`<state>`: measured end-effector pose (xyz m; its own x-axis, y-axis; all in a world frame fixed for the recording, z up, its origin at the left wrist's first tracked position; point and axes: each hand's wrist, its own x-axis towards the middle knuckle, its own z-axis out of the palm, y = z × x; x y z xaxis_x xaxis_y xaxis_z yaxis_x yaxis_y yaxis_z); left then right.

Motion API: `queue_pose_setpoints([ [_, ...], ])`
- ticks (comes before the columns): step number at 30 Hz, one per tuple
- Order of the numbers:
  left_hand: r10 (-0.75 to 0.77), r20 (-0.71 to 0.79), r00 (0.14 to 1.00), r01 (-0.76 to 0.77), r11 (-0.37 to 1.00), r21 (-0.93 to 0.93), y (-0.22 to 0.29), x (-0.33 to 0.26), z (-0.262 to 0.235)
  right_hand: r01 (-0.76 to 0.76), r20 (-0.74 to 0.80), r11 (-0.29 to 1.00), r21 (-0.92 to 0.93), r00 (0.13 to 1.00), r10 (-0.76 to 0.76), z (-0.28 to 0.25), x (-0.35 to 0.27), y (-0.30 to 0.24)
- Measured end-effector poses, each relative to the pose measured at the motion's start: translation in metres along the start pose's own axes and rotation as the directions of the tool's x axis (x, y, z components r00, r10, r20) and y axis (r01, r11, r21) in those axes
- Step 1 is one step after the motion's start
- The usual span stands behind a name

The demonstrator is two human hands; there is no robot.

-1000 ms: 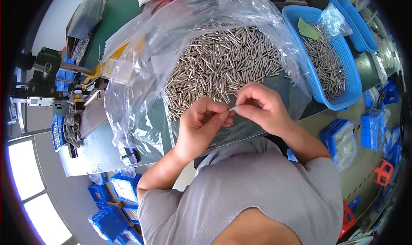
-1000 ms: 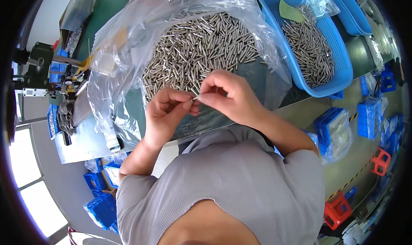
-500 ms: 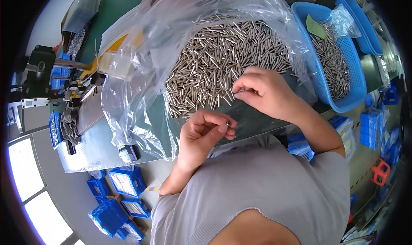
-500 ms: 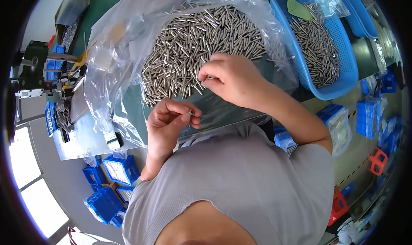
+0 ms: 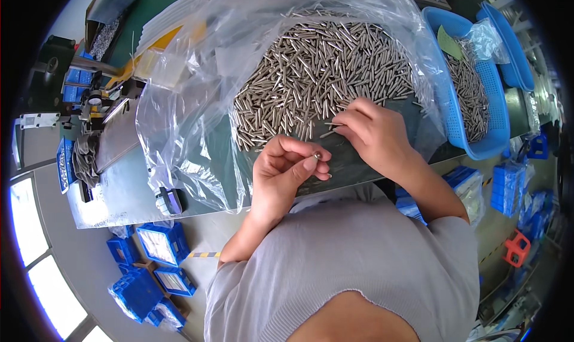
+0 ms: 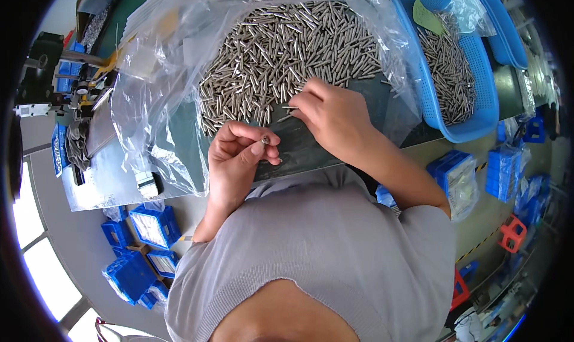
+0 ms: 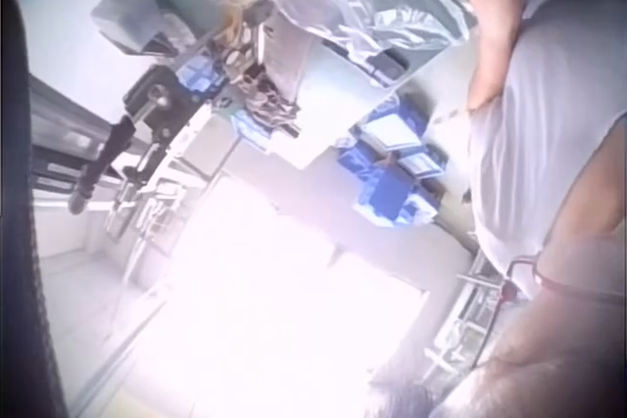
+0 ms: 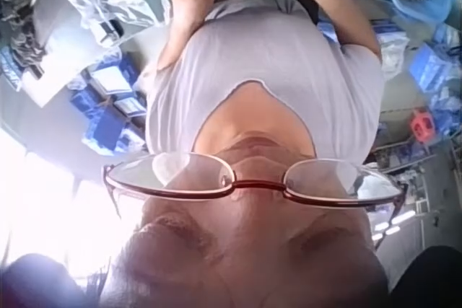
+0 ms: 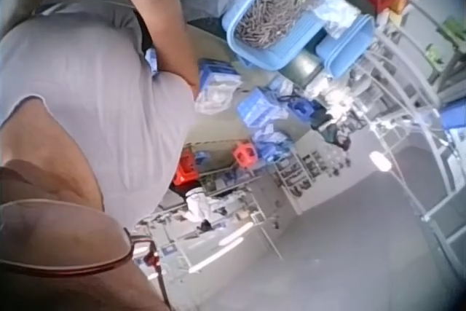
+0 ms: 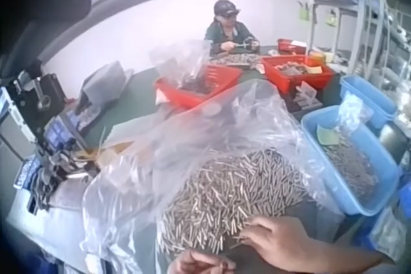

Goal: Manually assemble small silver pins with tiny black components at a factory workstation.

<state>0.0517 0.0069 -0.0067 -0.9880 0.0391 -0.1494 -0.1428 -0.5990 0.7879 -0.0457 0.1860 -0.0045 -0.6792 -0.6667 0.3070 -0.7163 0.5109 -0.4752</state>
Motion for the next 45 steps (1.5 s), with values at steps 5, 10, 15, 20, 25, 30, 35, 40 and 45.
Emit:
queue_pose_setpoints([
  [5,-0.007,-0.049,0.999,0.006,1.0,-0.021,-0.003,-0.002,0.0,-0.166,-0.034,0.836,0.523,0.976,0.215,-0.014,-0.002,-0.008],
  [10,-0.018,-0.073,0.997,0.018,1.0,-0.006,-0.003,-0.004,0.003,-0.106,0.023,0.772,0.626,0.993,0.118,-0.011,-0.003,-0.015],
  [15,-0.012,-0.079,0.997,0.016,0.998,0.054,-0.004,-0.006,0.002,-0.062,0.004,0.782,0.62,0.997,0.076,-0.006,0.0,-0.02],
  [20,0.01,-0.088,0.996,-0.004,0.997,0.072,-0.006,-0.006,0.003,-0.064,-0.009,0.771,0.633,0.996,0.09,-0.004,-0.002,-0.023],
  [25,0.041,-0.095,0.995,-0.03,0.993,0.114,-0.01,-0.006,0.004,-0.033,-0.066,0.813,0.582,0.994,0.087,0.002,-0.005,-0.032],
  [30,0.023,-0.103,0.994,-0.014,0.996,0.091,-0.007,-0.006,0.004,-0.236,0.076,0.502,0.832,0.945,0.318,0.002,-0.01,-0.028],
  [35,0.009,-0.082,0.997,0.0,0.994,0.106,-0.01,-0.007,0.003,-0.047,-0.068,0.719,0.694,0.989,0.13,0.007,-0.01,-0.025],
  [40,0.078,-0.096,0.992,-0.059,0.981,0.187,-0.012,-0.008,0.003,-0.03,-0.045,0.775,0.631,0.996,0.075,0.004,-0.006,-0.029],
  [45,0.063,-0.063,0.996,-0.05,0.98,0.193,-0.009,-0.009,0.003,-0.121,0.007,0.719,0.684,0.987,0.16,0.003,-0.008,-0.031],
])
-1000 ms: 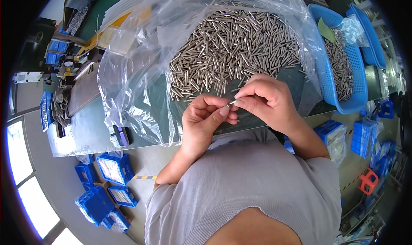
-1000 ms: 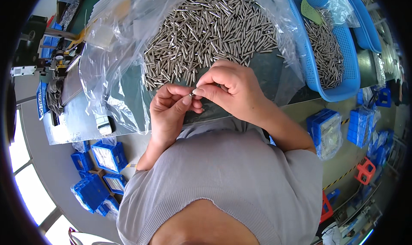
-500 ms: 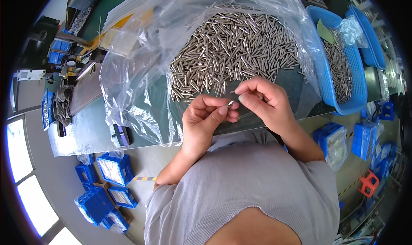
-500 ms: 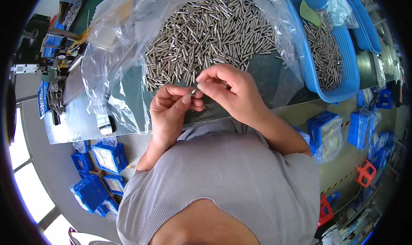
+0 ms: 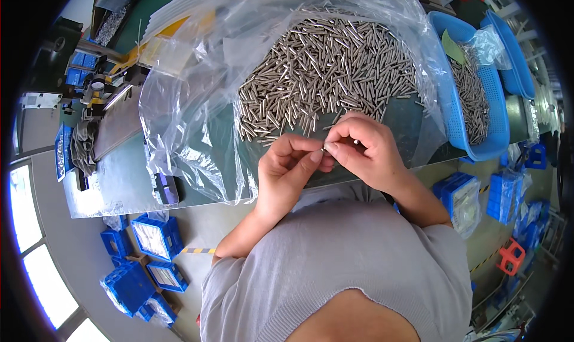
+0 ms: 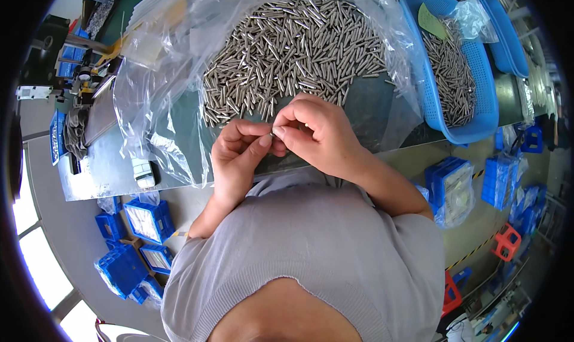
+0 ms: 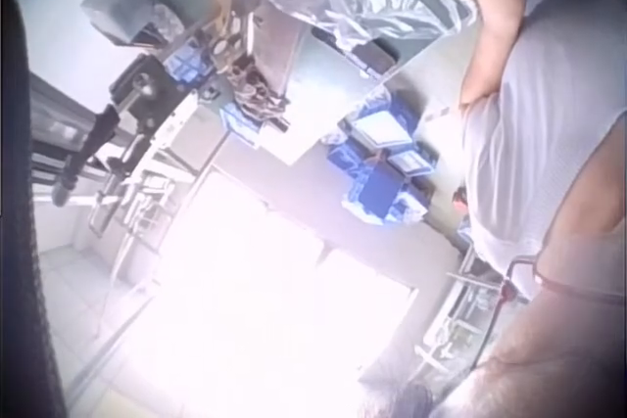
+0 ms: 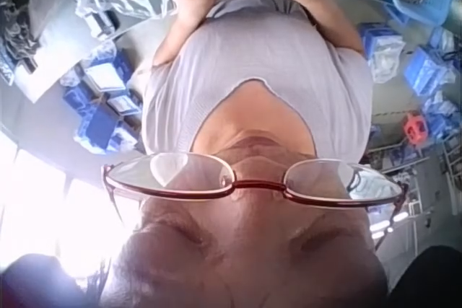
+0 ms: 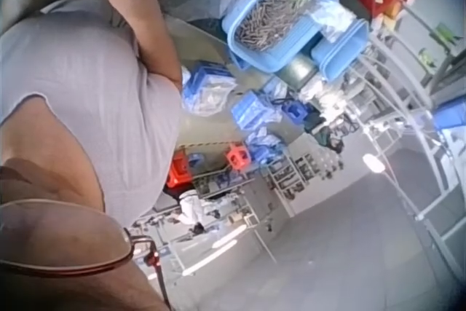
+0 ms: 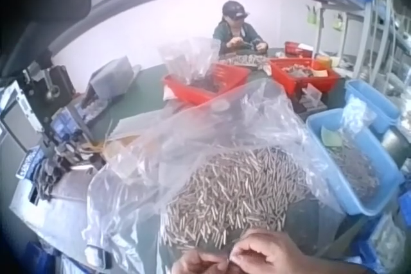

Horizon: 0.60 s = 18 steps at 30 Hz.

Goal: Manually assemble small silver pins with tiny black components at a factory workstation.

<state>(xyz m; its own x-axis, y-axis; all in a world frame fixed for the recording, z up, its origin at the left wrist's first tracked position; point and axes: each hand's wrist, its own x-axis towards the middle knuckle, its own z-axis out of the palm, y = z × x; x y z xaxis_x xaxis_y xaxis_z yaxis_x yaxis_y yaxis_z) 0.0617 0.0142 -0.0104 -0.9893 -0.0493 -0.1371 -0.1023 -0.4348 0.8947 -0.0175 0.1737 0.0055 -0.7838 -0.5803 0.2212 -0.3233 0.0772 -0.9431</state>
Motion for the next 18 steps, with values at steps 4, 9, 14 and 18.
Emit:
queue_pose_setpoints([
  [4,0.002,0.006,1.0,-0.002,0.999,-0.044,-0.001,0.002,-0.003,-0.332,-0.085,0.87,0.365,0.919,0.386,-0.022,0.001,0.0],
  [9,0.051,-0.025,0.998,-0.053,0.993,-0.107,-0.003,0.002,-0.005,-0.347,0.087,0.615,0.708,0.907,0.413,-0.033,0.018,0.002],
  [14,0.09,-0.044,0.995,-0.096,0.983,-0.157,-0.006,0.002,-0.008,-0.007,0.063,0.916,-0.401,0.997,0.035,-0.014,0.021,0.005],
  [18,0.097,-0.04,0.995,-0.102,0.98,-0.17,-0.005,0.002,-0.008,0.161,0.16,0.732,-0.662,0.985,-0.071,-0.002,0.019,0.011],
])
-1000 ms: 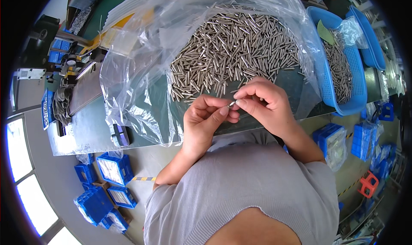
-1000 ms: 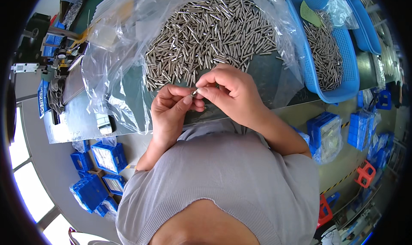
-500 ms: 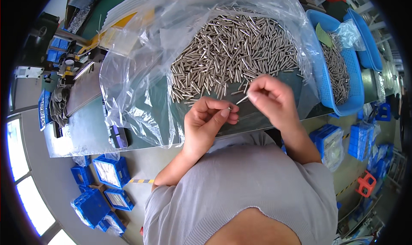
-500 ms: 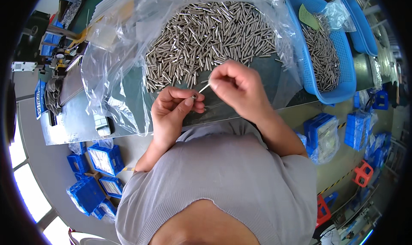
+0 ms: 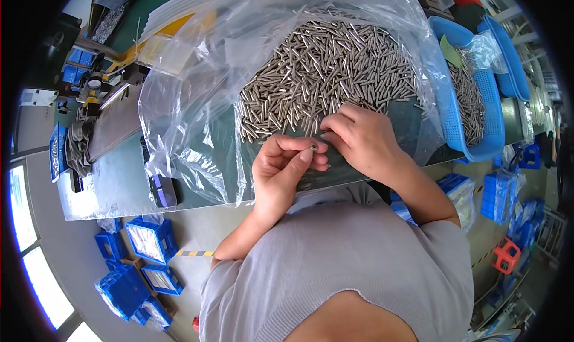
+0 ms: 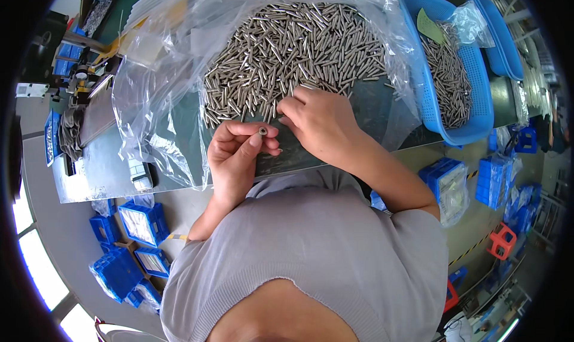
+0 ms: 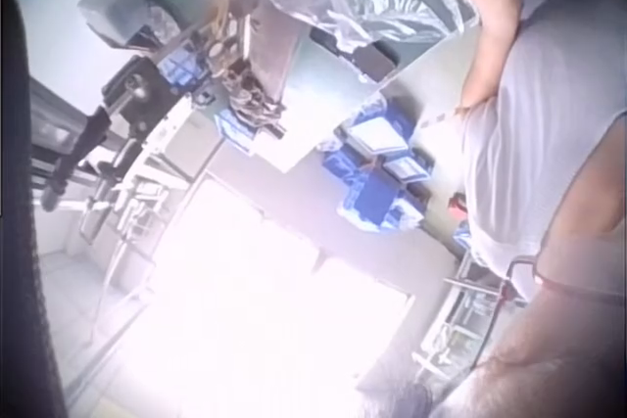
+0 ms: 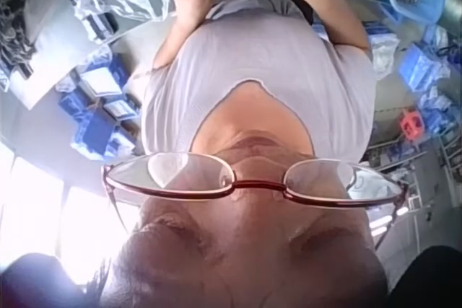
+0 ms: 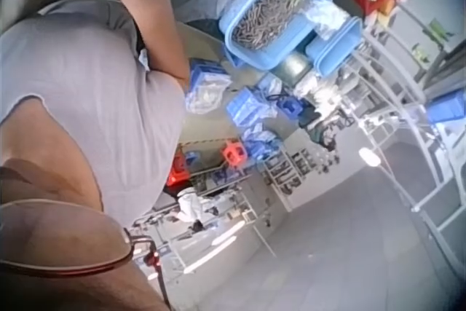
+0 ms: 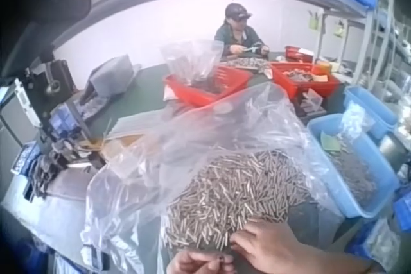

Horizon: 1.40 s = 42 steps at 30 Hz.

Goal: Manually assemble small silver pins with tiny black components at a factory workstation.

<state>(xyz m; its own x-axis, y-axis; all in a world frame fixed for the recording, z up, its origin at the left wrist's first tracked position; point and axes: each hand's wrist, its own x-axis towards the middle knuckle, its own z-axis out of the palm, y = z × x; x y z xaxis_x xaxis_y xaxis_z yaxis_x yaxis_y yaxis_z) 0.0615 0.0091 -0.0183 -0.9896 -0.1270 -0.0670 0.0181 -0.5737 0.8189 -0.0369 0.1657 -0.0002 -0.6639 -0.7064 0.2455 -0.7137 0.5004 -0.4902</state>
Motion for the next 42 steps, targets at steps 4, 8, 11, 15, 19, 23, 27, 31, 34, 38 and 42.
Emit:
queue_pose_setpoints([
  [4,-0.016,0.001,1.0,0.016,1.0,0.0,0.0,0.0,0.0,-0.078,-0.043,0.971,0.226,0.995,0.09,-0.002,0.0,-0.001],
  [8,-0.033,0.013,0.999,0.033,0.999,0.027,0.001,0.001,0.002,-0.215,0.046,0.645,0.733,0.962,0.268,-0.011,-0.006,0.001],
  [11,-0.052,0.016,0.999,0.051,0.998,0.047,0.001,0.0,0.002,-0.254,0.145,0.506,0.824,0.959,0.245,-0.014,-0.008,-0.005],
  [15,-0.066,0.02,0.998,0.064,0.995,0.077,0.002,-0.001,0.004,-0.245,0.167,0.379,0.892,0.959,0.228,-0.011,-0.009,-0.008],
  [19,-0.06,0.019,0.998,0.059,0.995,0.08,0.001,-0.003,0.003,-0.252,0.178,0.449,0.857,0.963,0.201,-0.011,-0.012,-0.008],
  [23,-0.049,0.019,0.999,0.047,0.996,0.078,0.001,-0.004,0.005,-0.153,0.086,0.542,0.827,0.985,0.147,-0.005,-0.009,-0.009],
  [27,-0.007,0.007,1.0,0.006,0.987,0.16,0.0,-0.005,0.007,-0.089,0.004,0.615,0.784,0.99,0.138,0.003,-0.011,-0.011],
  [31,-0.036,0.005,0.999,0.034,0.984,0.175,0.002,-0.004,0.005,-0.138,0.049,0.63,0.764,0.986,0.157,0.002,-0.011,-0.011],
  [34,-0.044,-0.039,0.998,0.049,0.992,0.116,0.004,-0.008,0.005,-0.288,0.153,0.384,0.877,0.927,0.343,-0.003,-0.012,-0.005],
  [38,0.0,-0.03,1.0,0.003,0.996,0.093,0.005,-0.011,-0.003,-0.228,0.263,-0.132,0.965,0.86,0.438,-0.018,0.0,0.005],
  [42,0.029,-0.03,0.999,-0.027,0.997,0.068,0.007,-0.013,-0.007,-0.421,0.301,0.43,0.798,0.898,0.321,-0.012,0.006,-0.004],
])
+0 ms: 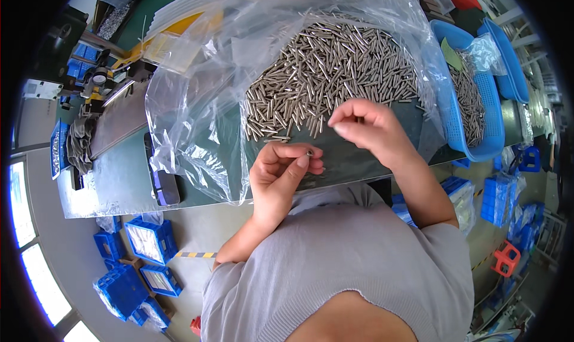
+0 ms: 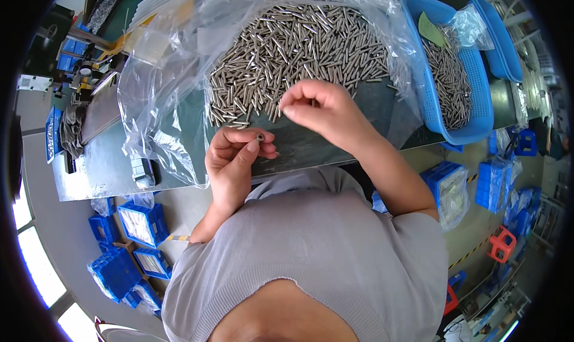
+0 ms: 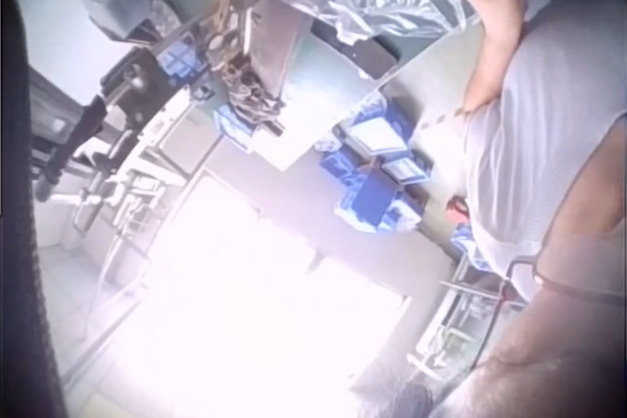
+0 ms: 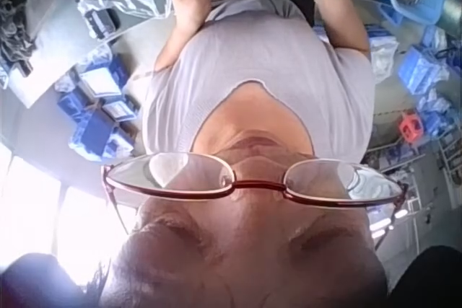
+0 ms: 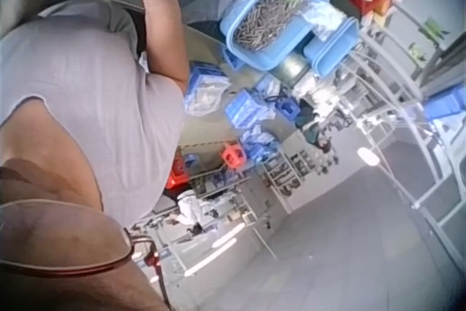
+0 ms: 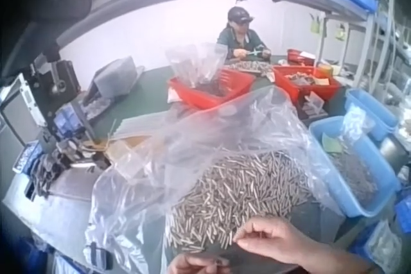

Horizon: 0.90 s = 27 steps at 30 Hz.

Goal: Manually assemble small silver pins with tiny black components at a factory workstation.

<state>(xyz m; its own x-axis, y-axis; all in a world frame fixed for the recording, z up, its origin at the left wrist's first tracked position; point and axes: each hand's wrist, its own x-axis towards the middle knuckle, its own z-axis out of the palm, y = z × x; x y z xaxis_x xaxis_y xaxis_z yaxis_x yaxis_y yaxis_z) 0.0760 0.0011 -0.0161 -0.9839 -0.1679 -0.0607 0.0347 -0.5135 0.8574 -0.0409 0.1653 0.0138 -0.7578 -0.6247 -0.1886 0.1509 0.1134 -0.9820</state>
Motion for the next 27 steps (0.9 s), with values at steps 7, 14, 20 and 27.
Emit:
queue_pose_setpoints([
  [7,0.001,-0.011,1.0,-0.001,1.0,-0.025,0.0,0.0,-0.002,0.2,0.004,0.453,-0.869,0.917,-0.398,0.02,0.003,0.015],
  [14,0.005,-0.02,1.0,-0.005,1.0,-0.016,0.001,0.001,0.0,0.169,-0.001,0.342,-0.924,0.895,-0.447,0.018,-0.001,0.025],
  [20,-0.022,-0.019,1.0,0.023,1.0,0.019,0.001,0.001,0.003,0.222,0.026,0.317,-0.922,0.854,-0.52,0.019,-0.001,0.025],
  [27,-0.022,-0.053,0.998,0.024,0.999,0.045,0.003,0.002,0.008,0.316,-0.036,0.581,-0.75,0.858,-0.513,0.011,-0.007,0.02],
])
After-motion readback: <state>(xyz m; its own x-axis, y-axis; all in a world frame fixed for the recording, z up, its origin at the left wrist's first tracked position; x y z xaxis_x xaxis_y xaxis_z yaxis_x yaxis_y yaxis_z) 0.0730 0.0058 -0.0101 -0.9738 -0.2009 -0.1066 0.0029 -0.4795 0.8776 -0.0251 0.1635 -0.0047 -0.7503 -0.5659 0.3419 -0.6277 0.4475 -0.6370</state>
